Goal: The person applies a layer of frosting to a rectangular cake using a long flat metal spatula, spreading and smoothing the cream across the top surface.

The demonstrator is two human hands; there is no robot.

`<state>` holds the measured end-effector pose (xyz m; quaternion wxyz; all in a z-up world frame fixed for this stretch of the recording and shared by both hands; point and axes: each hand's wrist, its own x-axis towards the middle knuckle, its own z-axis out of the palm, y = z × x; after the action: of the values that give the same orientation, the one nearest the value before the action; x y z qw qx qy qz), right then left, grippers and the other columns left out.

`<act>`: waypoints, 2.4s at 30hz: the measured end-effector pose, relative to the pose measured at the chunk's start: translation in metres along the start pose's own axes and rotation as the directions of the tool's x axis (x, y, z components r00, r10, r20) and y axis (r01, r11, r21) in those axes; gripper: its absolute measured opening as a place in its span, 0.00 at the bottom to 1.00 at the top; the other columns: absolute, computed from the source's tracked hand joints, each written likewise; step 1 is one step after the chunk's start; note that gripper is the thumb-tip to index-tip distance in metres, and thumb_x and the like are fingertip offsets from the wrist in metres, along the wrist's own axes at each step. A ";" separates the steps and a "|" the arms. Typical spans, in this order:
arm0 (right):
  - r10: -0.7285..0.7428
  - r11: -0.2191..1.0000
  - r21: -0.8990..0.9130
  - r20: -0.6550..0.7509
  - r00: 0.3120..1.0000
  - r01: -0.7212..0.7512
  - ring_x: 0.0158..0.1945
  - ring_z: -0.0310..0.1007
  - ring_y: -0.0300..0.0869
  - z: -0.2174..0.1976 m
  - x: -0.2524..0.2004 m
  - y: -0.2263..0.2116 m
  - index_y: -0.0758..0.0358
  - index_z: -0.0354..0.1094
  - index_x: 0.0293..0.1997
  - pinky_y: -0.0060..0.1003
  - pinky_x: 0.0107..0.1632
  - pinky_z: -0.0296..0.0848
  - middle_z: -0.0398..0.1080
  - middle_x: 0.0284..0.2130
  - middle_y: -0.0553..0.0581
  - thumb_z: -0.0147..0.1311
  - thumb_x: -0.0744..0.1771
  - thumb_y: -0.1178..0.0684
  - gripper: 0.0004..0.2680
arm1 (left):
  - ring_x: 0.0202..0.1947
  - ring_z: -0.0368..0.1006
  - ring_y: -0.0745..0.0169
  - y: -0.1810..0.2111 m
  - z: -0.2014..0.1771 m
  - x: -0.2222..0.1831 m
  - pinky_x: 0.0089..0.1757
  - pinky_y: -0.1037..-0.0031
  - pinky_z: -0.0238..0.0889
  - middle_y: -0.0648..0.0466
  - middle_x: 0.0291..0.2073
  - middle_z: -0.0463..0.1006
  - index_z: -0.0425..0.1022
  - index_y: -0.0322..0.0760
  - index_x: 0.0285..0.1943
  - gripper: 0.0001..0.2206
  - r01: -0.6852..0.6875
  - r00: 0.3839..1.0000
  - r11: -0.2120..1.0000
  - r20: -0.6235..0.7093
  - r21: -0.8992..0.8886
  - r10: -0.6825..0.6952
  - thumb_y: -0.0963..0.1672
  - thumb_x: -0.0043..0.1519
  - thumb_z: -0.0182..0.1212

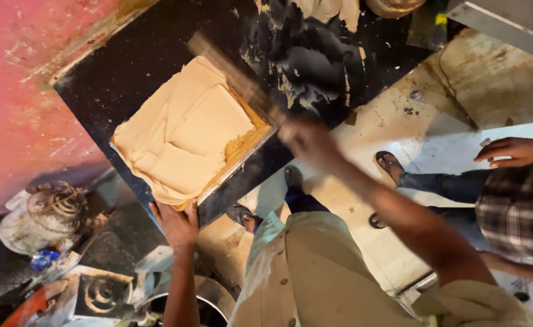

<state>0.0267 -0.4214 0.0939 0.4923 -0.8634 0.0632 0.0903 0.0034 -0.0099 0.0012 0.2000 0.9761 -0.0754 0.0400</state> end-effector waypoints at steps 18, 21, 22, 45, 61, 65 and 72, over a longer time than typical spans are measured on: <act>0.335 0.737 0.471 0.369 0.867 -0.485 0.19 0.51 0.30 -0.162 0.060 0.165 0.46 0.60 0.72 0.27 0.21 0.54 0.56 0.20 0.44 0.47 0.71 0.48 0.18 | 0.75 0.50 0.31 0.008 -0.002 0.002 0.73 0.46 0.34 0.28 0.71 0.60 0.59 0.22 0.73 0.33 0.004 1.000 1.000 -0.012 0.009 -0.003 0.51 0.66 0.59; 0.272 0.807 0.386 0.429 0.861 -0.447 0.23 0.52 0.33 -0.127 -0.014 0.145 0.53 0.67 0.58 0.32 0.25 0.56 0.65 0.41 0.43 0.48 0.72 0.47 0.10 | 0.75 0.51 0.32 0.008 -0.003 -0.006 0.73 0.47 0.35 0.29 0.70 0.61 0.62 0.24 0.71 0.31 0.028 0.999 0.999 0.019 0.024 -0.028 0.51 0.64 0.60; 0.193 0.849 0.375 0.436 0.879 -0.373 0.26 0.53 0.34 -0.113 -0.030 0.134 0.59 0.70 0.52 0.34 0.28 0.58 0.70 0.52 0.42 0.49 0.73 0.48 0.08 | 0.75 0.50 0.31 0.007 -0.001 -0.004 0.72 0.48 0.35 0.28 0.70 0.61 0.62 0.23 0.72 0.32 0.026 1.000 1.000 0.007 0.013 -0.027 0.51 0.64 0.60; -0.194 0.686 -0.700 0.087 0.977 0.199 0.30 0.73 0.54 0.166 -0.127 -0.076 0.46 0.63 0.66 0.46 0.24 0.74 0.68 0.42 0.65 0.54 0.61 0.57 0.24 | 0.79 0.38 0.37 -0.007 -0.003 -0.005 0.72 0.52 0.29 0.26 0.76 0.46 0.51 0.06 0.72 0.42 -0.054 0.999 0.991 0.014 0.122 0.052 0.57 0.70 0.49; -0.177 0.937 -0.340 -0.261 0.949 0.082 0.30 0.74 0.53 0.080 -0.095 0.007 0.59 0.77 0.46 0.48 0.35 0.72 0.71 0.32 0.64 0.53 0.66 0.59 0.07 | 0.78 0.41 0.36 -0.006 -0.003 -0.005 0.71 0.51 0.32 0.27 0.76 0.49 0.48 0.11 0.75 0.42 -0.036 0.999 0.999 -0.026 0.021 0.037 0.56 0.68 0.52; 0.009 0.998 -0.064 -0.066 0.998 -0.013 0.26 0.71 0.45 0.110 -0.107 -0.014 0.63 0.76 0.45 0.44 0.30 0.69 0.73 0.33 0.62 0.53 0.67 0.59 0.07 | 0.79 0.42 0.37 -0.009 0.003 -0.005 0.72 0.52 0.32 0.23 0.75 0.50 0.47 0.08 0.73 0.43 -0.031 0.999 0.987 0.027 0.159 0.027 0.57 0.69 0.53; -0.134 0.987 0.110 0.163 0.978 0.117 0.31 0.73 0.43 0.085 -0.091 -0.023 0.61 0.74 0.60 0.42 0.35 0.70 0.76 0.33 0.61 0.58 0.68 0.55 0.13 | 0.78 0.42 0.34 -0.005 0.003 -0.003 0.72 0.52 0.31 0.22 0.73 0.52 0.49 0.11 0.75 0.42 0.003 1.000 0.999 0.014 0.047 -0.004 0.55 0.66 0.55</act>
<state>-0.0660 -0.3347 0.0901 0.5431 -0.8292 -0.0292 0.1289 0.0020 -0.0059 -0.0040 0.1765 0.9809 -0.0742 0.0348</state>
